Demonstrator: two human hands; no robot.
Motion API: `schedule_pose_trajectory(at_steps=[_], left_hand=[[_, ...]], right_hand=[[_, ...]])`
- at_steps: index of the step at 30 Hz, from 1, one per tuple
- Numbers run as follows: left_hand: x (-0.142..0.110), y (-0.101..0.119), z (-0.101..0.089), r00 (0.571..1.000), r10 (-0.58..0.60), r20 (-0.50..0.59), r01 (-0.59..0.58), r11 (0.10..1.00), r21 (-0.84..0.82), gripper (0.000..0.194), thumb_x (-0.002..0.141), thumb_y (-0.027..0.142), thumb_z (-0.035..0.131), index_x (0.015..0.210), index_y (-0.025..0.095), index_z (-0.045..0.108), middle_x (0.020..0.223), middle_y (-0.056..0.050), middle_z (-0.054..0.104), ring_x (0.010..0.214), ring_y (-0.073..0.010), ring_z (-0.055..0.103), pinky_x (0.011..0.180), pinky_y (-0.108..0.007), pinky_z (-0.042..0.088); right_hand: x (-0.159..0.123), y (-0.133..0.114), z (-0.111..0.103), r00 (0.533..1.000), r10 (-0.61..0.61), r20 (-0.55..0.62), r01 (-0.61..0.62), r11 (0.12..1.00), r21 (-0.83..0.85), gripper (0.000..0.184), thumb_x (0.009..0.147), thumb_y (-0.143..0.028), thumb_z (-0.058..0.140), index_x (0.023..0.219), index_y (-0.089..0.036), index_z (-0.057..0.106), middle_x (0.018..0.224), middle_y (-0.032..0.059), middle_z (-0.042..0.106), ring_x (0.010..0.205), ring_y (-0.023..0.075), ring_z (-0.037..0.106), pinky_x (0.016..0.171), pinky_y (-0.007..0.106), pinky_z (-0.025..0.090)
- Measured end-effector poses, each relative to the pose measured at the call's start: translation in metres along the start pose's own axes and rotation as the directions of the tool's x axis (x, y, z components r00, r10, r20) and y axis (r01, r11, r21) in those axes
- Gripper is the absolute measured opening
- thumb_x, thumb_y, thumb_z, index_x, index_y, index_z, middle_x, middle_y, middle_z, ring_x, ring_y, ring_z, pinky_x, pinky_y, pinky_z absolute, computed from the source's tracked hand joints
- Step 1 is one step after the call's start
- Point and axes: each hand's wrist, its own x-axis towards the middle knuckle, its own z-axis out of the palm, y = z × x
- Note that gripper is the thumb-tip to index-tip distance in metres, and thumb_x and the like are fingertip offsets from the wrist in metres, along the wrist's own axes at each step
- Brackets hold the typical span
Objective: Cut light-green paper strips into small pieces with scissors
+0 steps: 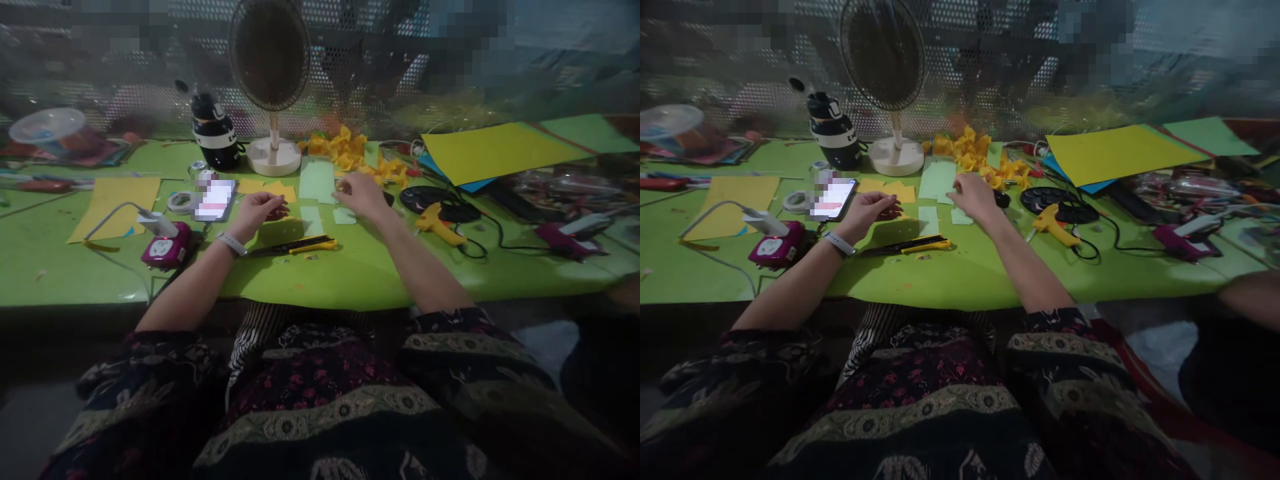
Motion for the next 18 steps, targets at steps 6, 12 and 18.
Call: schedule_pose_trajectory(at_steps=[6,12,18], left_hand=[[-0.001,-0.005,0.0,1.0,-0.026,-0.005,0.026,0.999,-0.027,0.018,0.084,0.027,0.08,0.075,0.013,0.072,0.076,-0.009,0.076,0.065,-0.0118,0.069,0.07,-0.025,0.056],[-0.002,-0.007,0.006,0.995,-0.099,0.005,0.1,0.994,-0.05,0.019,0.083,0.026,0.082,0.074,0.012,0.072,0.075,-0.009,0.076,0.063,-0.0128,0.069,0.072,-0.028,0.055],[-0.004,-0.004,0.005,1.0,-0.031,-0.005,0.03,0.993,-0.114,0.016,0.084,0.028,0.081,0.088,0.014,0.075,0.089,-0.009,0.078,0.08,-0.0144,0.073,0.079,-0.028,0.055]], right_hand=[[0.018,-0.031,0.029,0.953,-0.106,0.283,0.105,0.994,0.019,0.041,0.083,-0.04,0.078,0.114,-0.016,0.067,0.119,0.0159,0.07,0.098,0.0273,0.067,0.079,0.037,0.053],[0.014,-0.028,0.048,0.943,-0.095,0.32,0.073,0.994,0.078,0.021,0.082,-0.035,0.074,0.093,-0.018,0.068,0.098,0.01,0.073,0.084,0.0227,0.066,0.071,0.033,0.051],[0.011,-0.032,0.037,0.988,-0.065,0.14,-0.024,0.833,0.552,0.032,0.084,-0.033,0.071,0.111,-0.018,0.064,0.102,0.0104,0.072,0.088,0.0239,0.067,0.078,0.04,0.057]])
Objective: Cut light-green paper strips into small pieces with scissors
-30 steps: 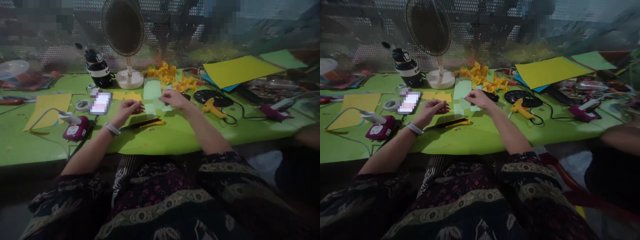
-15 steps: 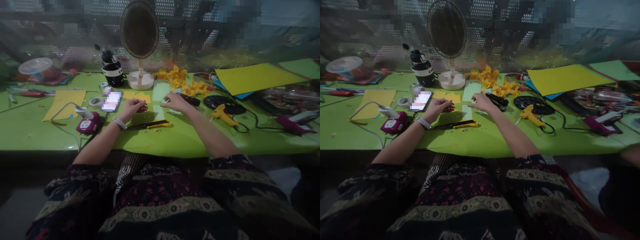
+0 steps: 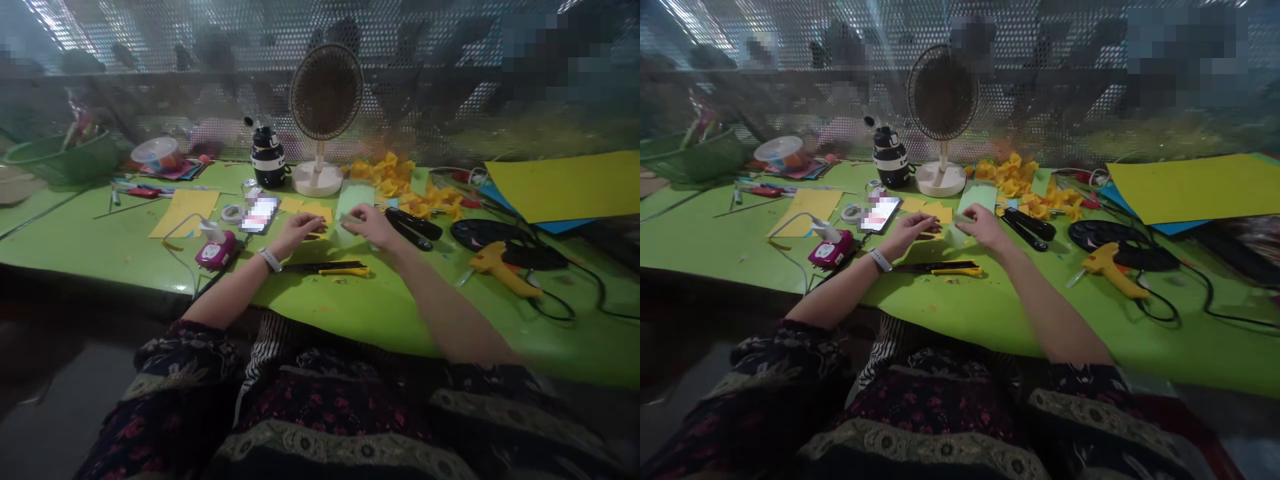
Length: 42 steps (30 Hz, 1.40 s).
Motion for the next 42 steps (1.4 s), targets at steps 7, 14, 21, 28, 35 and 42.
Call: schedule_pose_trajectory(at_steps=[7,14,21,28,35,42], left_hand=[[-0.005,0.006,0.0,0.993,-0.014,0.113,0.024,0.996,-0.086,0.035,0.077,0.046,0.085,0.094,0.016,0.077,0.089,-0.007,0.076,0.075,-0.0141,0.07,0.069,-0.024,0.053],[-0.011,0.0,0.005,0.997,-0.054,0.063,0.059,0.994,-0.09,0.03,0.067,0.029,0.092,0.089,0.017,0.077,0.078,-0.001,0.073,0.057,-0.0076,0.06,0.052,-0.02,0.044],[-0.012,-0.007,0.004,0.984,-0.15,0.096,0.165,0.971,-0.175,0.025,0.068,0.026,0.092,0.074,0.015,0.071,0.069,0.001,0.07,0.056,-0.0068,0.059,0.054,-0.019,0.045],[-0.008,-0.013,0.002,0.973,-0.212,0.088,0.23,0.899,-0.372,0.018,0.07,0.014,0.089,0.079,0.013,0.072,0.079,-0.003,0.075,0.07,-0.01,0.069,0.068,-0.02,0.054],[-0.016,-0.01,0.009,0.968,-0.225,0.113,0.248,0.928,-0.277,0.023,0.07,0.017,0.089,0.086,0.013,0.073,0.084,-0.002,0.076,0.075,-0.013,0.071,0.08,-0.028,0.058],[-0.011,-0.011,0.009,0.986,-0.127,0.11,0.154,0.945,-0.287,0.012,0.08,0.014,0.078,0.091,0.015,0.071,0.087,-0.005,0.078,0.078,-0.0152,0.074,0.091,-0.035,0.059]], right_hand=[[-0.024,-0.042,0.016,0.979,-0.199,0.053,0.181,0.954,0.24,0.093,0.083,-0.031,0.073,0.163,-0.027,0.025,0.129,0.013,0.065,0.103,0.0269,0.068,0.089,0.044,0.059],[-0.037,-0.055,0.026,0.948,-0.316,0.047,0.319,0.943,-0.09,0.098,0.086,-0.02,0.068,0.166,-0.029,0.013,0.153,0.0164,0.049,0.132,0.0348,0.054,0.105,0.052,0.052],[-0.036,-0.049,0.014,0.925,-0.37,0.088,0.377,0.922,-0.089,0.075,0.095,-0.022,0.056,0.163,-0.032,0.027,0.15,0.0153,0.051,0.099,0.0249,0.068,0.089,0.047,0.061],[-0.044,-0.032,0.001,0.811,-0.547,0.208,0.585,0.762,-0.278,0.05,0.088,-0.012,0.064,0.134,-0.03,0.069,0.159,0.0092,0.045,0.141,0.0344,0.048,0.112,0.061,0.046],[-0.054,-0.015,0.023,0.815,-0.578,-0.028,0.573,0.812,-0.11,0.015,0.096,-0.028,0.064,0.096,-0.026,0.079,0.134,0.0099,0.069,0.124,0.0296,0.062,0.106,0.059,0.049],[-0.048,-0.021,0.031,0.927,-0.199,-0.317,0.281,0.929,0.24,0.031,0.087,-0.051,0.068,0.079,-0.021,0.067,0.127,0.0143,0.067,0.113,0.0271,0.065,0.09,0.043,0.058]])
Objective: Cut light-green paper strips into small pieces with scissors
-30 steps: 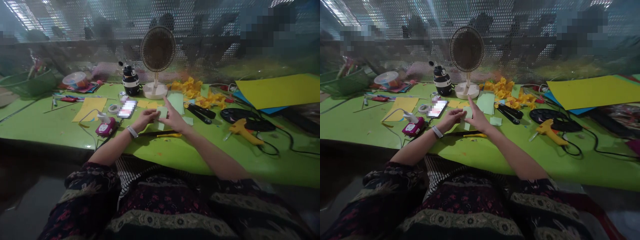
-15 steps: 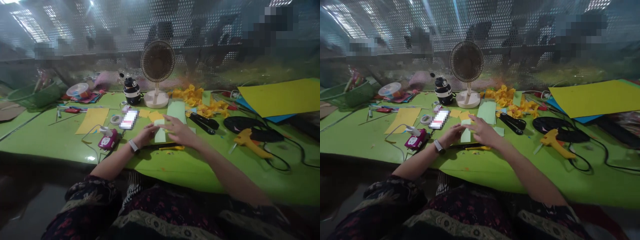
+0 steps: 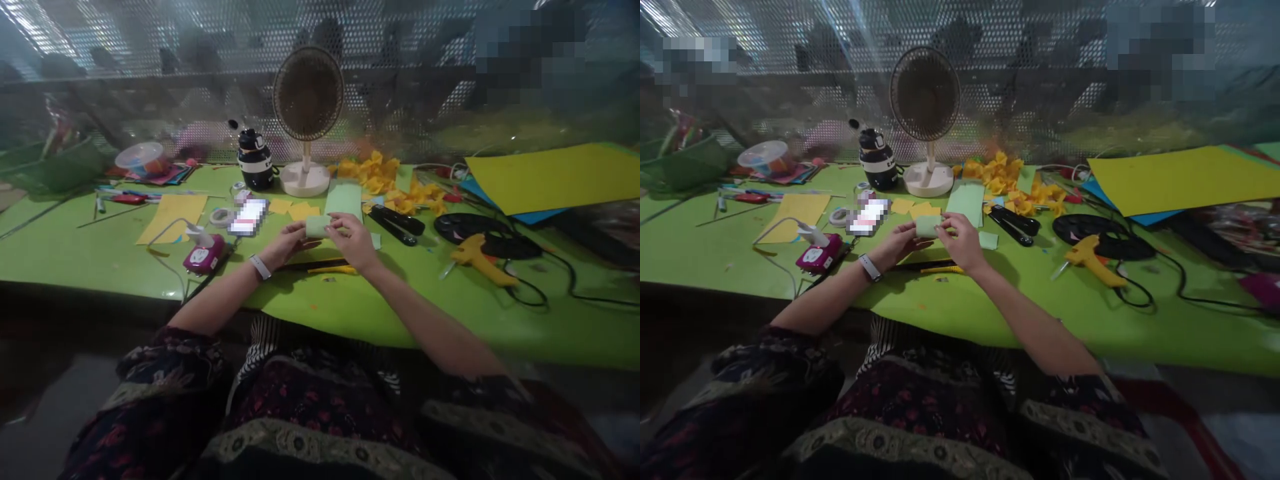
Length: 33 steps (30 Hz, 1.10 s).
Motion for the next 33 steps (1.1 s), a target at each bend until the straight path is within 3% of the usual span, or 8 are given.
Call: schedule_pose_trajectory(at_steps=[3,5,7,13,26,33], left_hand=[[0.0001,0.0055,0.0008,1.0,0.021,0.007,-0.021,1.0,0.003,0.014,0.084,0.025,0.078,0.087,0.015,0.069,0.085,-0.005,0.077,0.078,-0.0163,0.075,0.093,-0.039,0.059],[-0.0001,0.0086,0.0015,0.999,0.001,0.037,-0.001,1.0,0.016,0.027,0.087,0.04,0.076,0.085,0.014,0.069,0.084,-0.008,0.077,0.081,-0.019,0.075,0.092,-0.04,0.059],[-0.0006,0.0094,0.0019,0.997,0.006,0.073,-0.009,0.999,0.035,0.039,0.086,0.052,0.074,0.087,0.014,0.07,0.088,-0.01,0.077,0.087,-0.0217,0.075,0.091,-0.041,0.06],[-0.0029,0.0036,0.002,0.985,0.119,0.125,-0.135,0.982,0.133,0.036,0.066,0.029,0.093,0.09,0.012,0.072,0.096,-0.007,0.077,0.087,-0.0159,0.073,0.092,-0.037,0.058],[-0.0042,0.0032,0.0027,0.987,0.121,0.102,-0.141,0.966,0.218,0.032,0.068,0.032,0.091,0.088,0.014,0.075,0.095,-0.007,0.078,0.088,-0.0159,0.072,0.089,-0.035,0.058],[-0.0041,-0.0004,0.0042,0.976,0.162,0.146,-0.192,0.955,0.226,0.032,0.07,0.034,0.09,0.091,0.015,0.075,0.091,-0.005,0.078,0.086,-0.0155,0.072,0.088,-0.035,0.06]], right_hand=[[0.0031,0.0009,0.0021,0.996,0.086,-0.016,-0.086,0.996,0.005,0.034,0.083,-0.054,0.067,0.077,-0.021,0.064,0.098,0.0095,0.072,0.088,0.0222,0.066,0.075,0.036,0.056],[0.0045,0.0025,0.0017,0.994,0.105,-0.002,-0.105,0.994,-0.023,0.032,0.082,-0.052,0.065,0.076,-0.021,0.063,0.074,0.0031,0.066,0.069,0.0179,0.059,0.068,0.033,0.051],[0.005,0.0039,0.0008,0.995,0.098,0.002,-0.098,0.995,-0.037,0.031,0.082,-0.051,0.064,0.076,-0.021,0.062,0.066,0.0003,0.061,0.063,0.0164,0.054,0.065,0.032,0.046],[0.0036,0.0004,-0.0001,0.996,0.084,0.011,-0.083,0.995,-0.06,0.033,0.081,-0.054,0.066,0.076,-0.021,0.063,0.069,0.0018,0.066,0.065,0.0175,0.057,0.066,0.033,0.047],[0.0021,-0.0031,-0.001,0.997,0.059,0.053,-0.056,0.997,-0.055,0.037,0.083,-0.059,0.067,0.077,-0.022,0.063,0.072,0.0023,0.069,0.067,0.0182,0.063,0.069,0.034,0.053],[0.0051,-0.0054,-0.005,0.986,0.167,-0.003,-0.164,0.975,0.153,0.051,0.075,-0.067,0.075,0.094,-0.024,0.056,0.084,0.0021,0.066,0.075,0.0171,0.064,0.071,0.033,0.056]])
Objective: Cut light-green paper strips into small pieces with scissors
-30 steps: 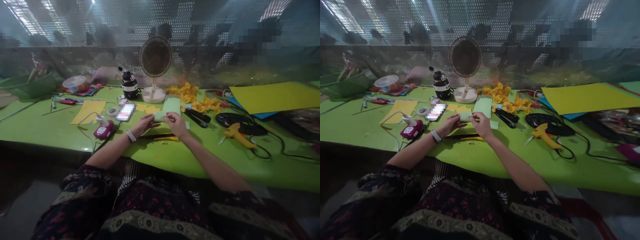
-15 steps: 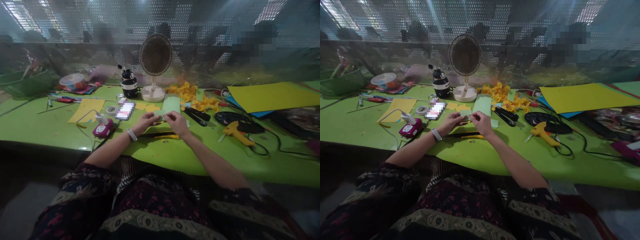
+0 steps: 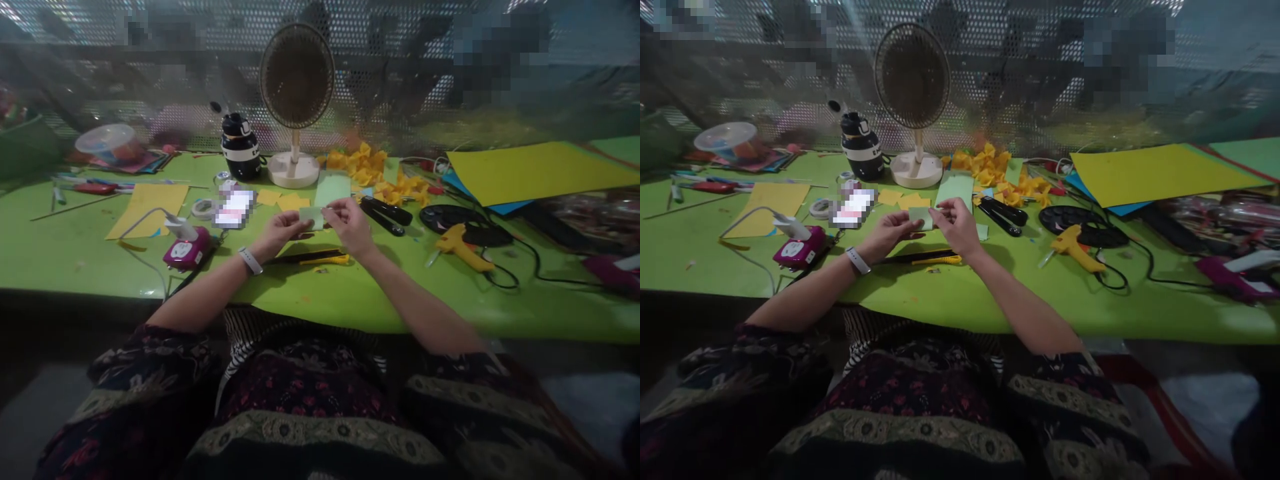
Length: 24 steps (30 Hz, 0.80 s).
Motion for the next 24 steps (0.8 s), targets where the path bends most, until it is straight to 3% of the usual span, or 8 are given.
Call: schedule_pose_trajectory(at_steps=[6,12,17,24], left_hand=[[-0.0033,0.0019,0.0051,1.0,-0.015,-0.003,0.015,1.0,0.001,0.023,0.076,0.029,0.086,0.091,0.015,0.075,0.093,-0.004,0.077,0.087,-0.0151,0.071,0.092,-0.036,0.059],[-0.0026,0.0011,0.0067,0.999,-0.043,0.028,0.043,0.999,-0.01,0.025,0.074,0.028,0.088,0.092,0.014,0.076,0.096,-0.006,0.077,0.089,-0.0158,0.071,0.092,-0.037,0.058],[-0.0021,0.0008,0.0055,0.998,-0.046,0.04,0.047,0.998,-0.03,0.029,0.074,0.027,0.088,0.096,0.013,0.076,0.097,-0.006,0.077,0.088,-0.0157,0.071,0.093,-0.039,0.058],[-0.0012,-0.0015,0.0037,0.998,-0.036,0.054,0.037,0.999,-0.027,0.03,0.075,0.029,0.088,0.097,0.013,0.076,0.096,-0.007,0.077,0.087,-0.016,0.072,0.091,-0.039,0.058]], right_hand=[[-0.0017,-0.0068,0.0019,0.999,-0.011,0.045,0.016,0.995,-0.102,0.053,0.079,-0.075,0.064,0.083,-0.023,0.058,0.077,0.0015,0.06,0.072,0.0158,0.054,0.067,0.032,0.047],[-0.0024,-0.006,0.0023,0.999,-0.038,0.029,0.042,0.987,-0.154,0.05,0.081,-0.072,0.063,0.074,-0.023,0.056,0.07,-0.0002,0.053,0.066,0.0151,0.046,0.064,0.031,0.041],[-0.0012,-0.0024,0.0015,0.998,-0.064,0.027,0.067,0.991,-0.114,0.047,0.081,-0.067,0.067,0.074,-0.022,0.058,0.067,-0.001,0.052,0.064,0.0143,0.045,0.062,0.031,0.039],[-0.0016,-0.0032,0.0024,0.999,-0.024,0.024,0.027,0.991,-0.132,0.052,0.077,-0.074,0.066,0.074,-0.022,0.058,0.068,-0.0007,0.053,0.066,0.0154,0.047,0.063,0.031,0.04]])
